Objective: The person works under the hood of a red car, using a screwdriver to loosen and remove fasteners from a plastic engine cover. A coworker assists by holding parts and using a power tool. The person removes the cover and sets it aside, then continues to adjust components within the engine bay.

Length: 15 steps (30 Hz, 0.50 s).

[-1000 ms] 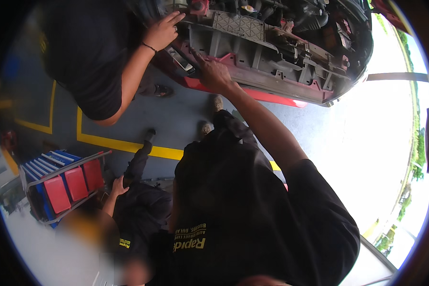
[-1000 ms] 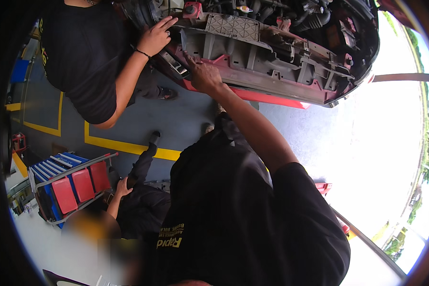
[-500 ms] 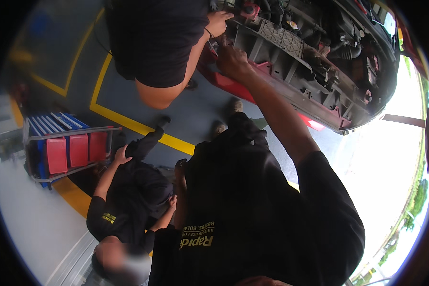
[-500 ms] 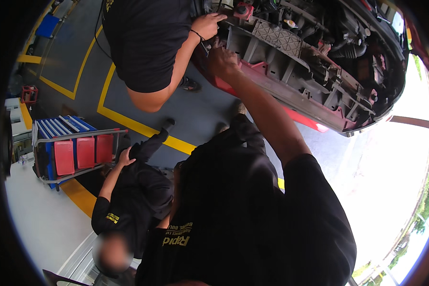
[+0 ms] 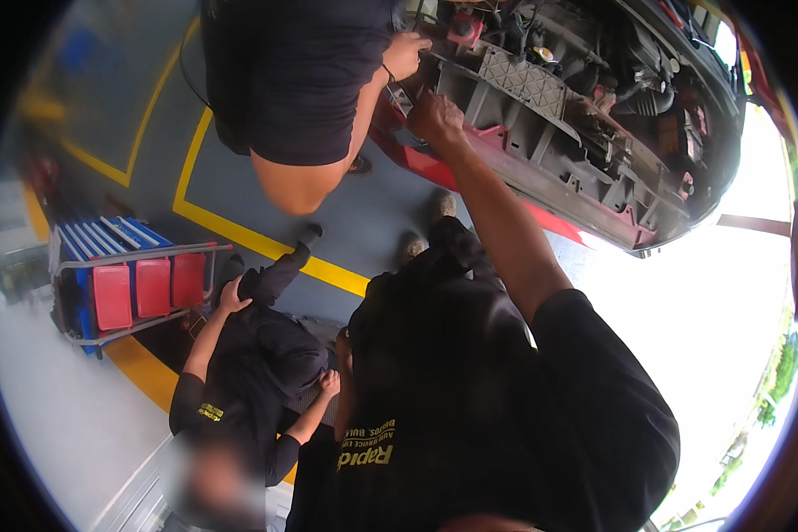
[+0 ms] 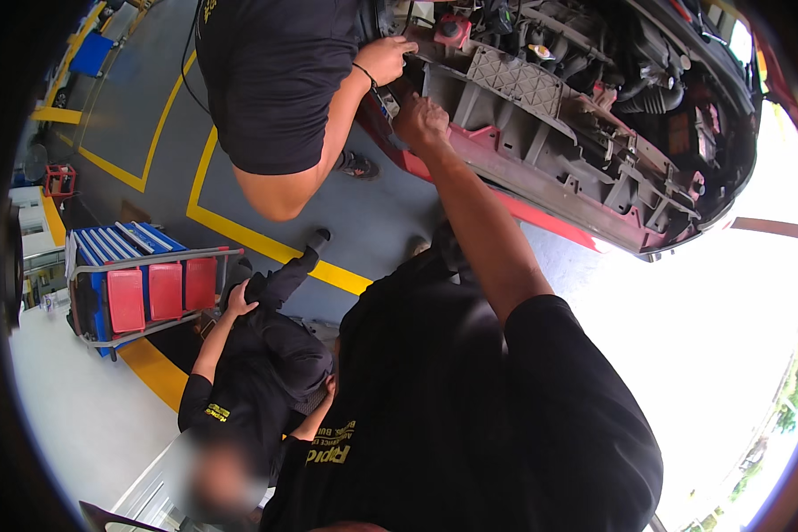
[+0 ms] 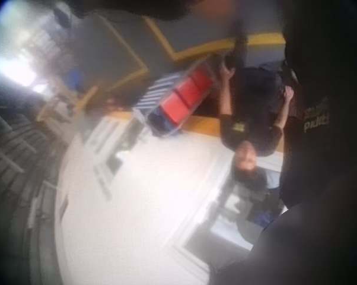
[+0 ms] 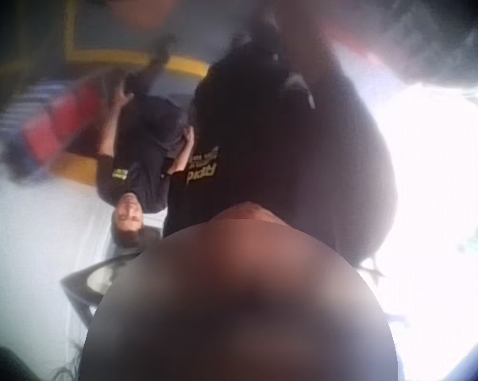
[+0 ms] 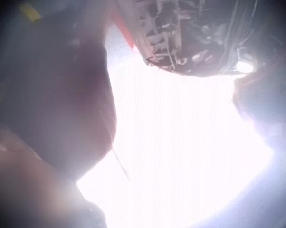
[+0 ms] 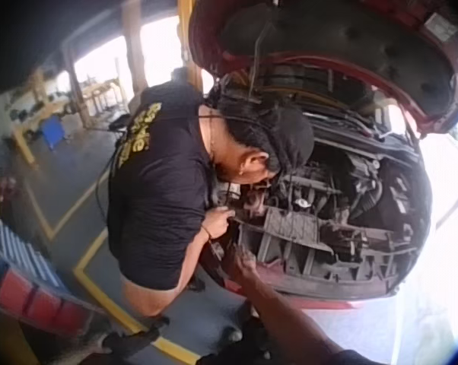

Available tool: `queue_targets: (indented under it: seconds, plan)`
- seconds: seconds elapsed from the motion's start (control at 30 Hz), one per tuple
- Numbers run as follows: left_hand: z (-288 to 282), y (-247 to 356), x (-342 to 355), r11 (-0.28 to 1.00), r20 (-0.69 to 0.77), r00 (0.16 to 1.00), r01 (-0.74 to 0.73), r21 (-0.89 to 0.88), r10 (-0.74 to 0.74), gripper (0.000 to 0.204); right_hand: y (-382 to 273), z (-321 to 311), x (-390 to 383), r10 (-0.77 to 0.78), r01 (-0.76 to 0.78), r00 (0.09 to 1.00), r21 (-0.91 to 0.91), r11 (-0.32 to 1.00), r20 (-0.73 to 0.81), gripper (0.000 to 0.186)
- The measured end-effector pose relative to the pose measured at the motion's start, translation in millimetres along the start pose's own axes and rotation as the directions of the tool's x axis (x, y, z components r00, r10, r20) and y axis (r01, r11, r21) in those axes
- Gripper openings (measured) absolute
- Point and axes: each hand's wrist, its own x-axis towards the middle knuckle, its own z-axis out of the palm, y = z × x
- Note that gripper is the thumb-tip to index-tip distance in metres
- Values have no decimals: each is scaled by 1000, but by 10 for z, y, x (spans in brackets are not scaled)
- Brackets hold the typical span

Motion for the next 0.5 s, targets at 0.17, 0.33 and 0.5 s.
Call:
queue_targets:
  seconds: [0.17, 0.33, 0.5]
  plan:
    - [1091, 908, -523, 903, 2, 964, 250, -348, -266, 69, 248, 84, -559, -128, 137, 970, 29, 990, -206, 29]
    - [1227, 1705, -38, 843, 40, 963, 255, -473, -268, 56, 900, -138, -1109, -149, 225, 912, 161, 961, -383, 38]
    - [704, 2590, 940, 857, 46, 990, 137, -496, -132, 44, 1897, -793, -1260, 25, -29, 698, 7, 1000, -716, 39]
